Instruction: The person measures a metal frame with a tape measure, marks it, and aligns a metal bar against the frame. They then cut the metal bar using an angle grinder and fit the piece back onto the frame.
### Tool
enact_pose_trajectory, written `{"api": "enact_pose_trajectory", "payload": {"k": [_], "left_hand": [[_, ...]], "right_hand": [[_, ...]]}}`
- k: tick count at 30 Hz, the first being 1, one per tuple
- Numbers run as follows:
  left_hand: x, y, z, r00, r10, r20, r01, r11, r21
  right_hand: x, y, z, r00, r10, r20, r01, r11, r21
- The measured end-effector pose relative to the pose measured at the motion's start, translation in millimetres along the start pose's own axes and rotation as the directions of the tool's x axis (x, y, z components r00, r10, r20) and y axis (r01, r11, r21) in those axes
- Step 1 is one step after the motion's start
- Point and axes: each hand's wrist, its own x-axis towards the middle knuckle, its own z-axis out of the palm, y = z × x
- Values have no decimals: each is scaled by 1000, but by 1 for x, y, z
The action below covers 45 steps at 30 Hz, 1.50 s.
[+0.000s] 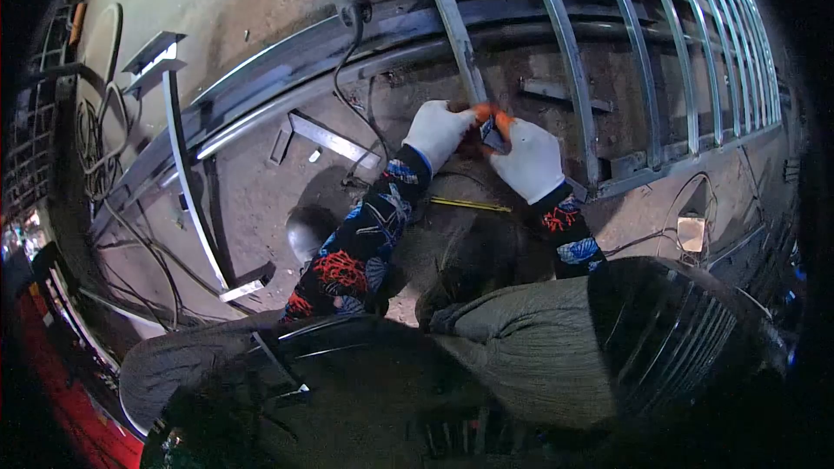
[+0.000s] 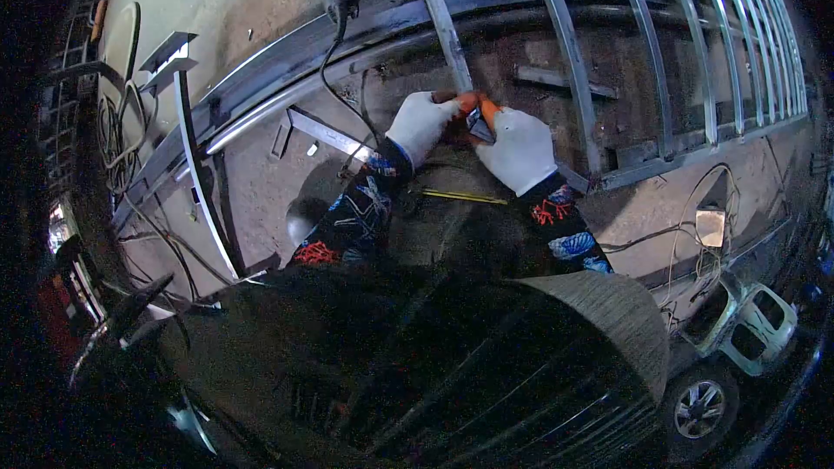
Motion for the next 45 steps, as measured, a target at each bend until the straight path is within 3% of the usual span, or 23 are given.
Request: {"api": "enact_pose_trajectory", "payload": {"k": [4, 7, 13, 15, 18, 21, 25, 30, 34, 36, 40, 42, 43, 45], "left_hand": [[1, -6, -2, 999, 26, -27, -22, 990, 136], [10, -19, -7, 990, 135, -40, -119, 957, 266], [-8, 7, -2, 998, 60, -5, -59, 991, 122], [-16, 18, -1, 998, -48, 52, 48, 999, -12], [-26, 36, 3, 996, -77, 41, 79, 995, -62], [-15, 18, 1, 999, 11, -30, -8, 995, 98], [-11, 6, -6, 999, -19, 26, 16, 994, 104], [-24, -10, -18, 964, -18, 264, 64, 984, -169], [-31, -3, -15, 963, -2, 271, 79, 959, -273], [-28, -3, -22, 922, -129, 365, 126, 992, 31], [-31, 5, -16, 909, -142, 393, 198, 975, -105], [-31, 13, -9, 933, -274, 234, 291, 956, -43], [-29, 11, -8, 931, -273, 242, 290, 956, -35], [-27, 10, -6, 971, -164, 173, 143, 982, 127]], "right_hand": [[-5, 2, 3, 997, -44, -67, 45, 999, 21], [-3, 2, 0, 995, -62, -77, 65, 997, 43], [-2, 7, 4, 984, -106, -143, 114, 992, 48], [-2, 7, 4, 982, -120, -149, 127, 991, 35], [-3, 4, 1, 998, -56, -39, 57, 998, 8], [-3, 4, 5, 996, -78, -54, 79, 997, 18], [-2, 4, 0, 998, -62, -30, 62, 998, 20], [-2, 1, -4, 998, -56, -16, 57, 997, 57], [-1, 5, 0, 997, -68, -27, 69, 996, 50], [-2, 6, 0, 998, -59, 1, 59, 997, 45], [-1, 3, -6, 998, -56, 36, 54, 997, 47], [-1, 3, -7, 998, -43, 41, 41, 998, 39], [-2, 5, -2, 998, -51, 29, 50, 998, 49], [-1, 8, 1, 999, -47, 4, 47, 997, 56]]}}
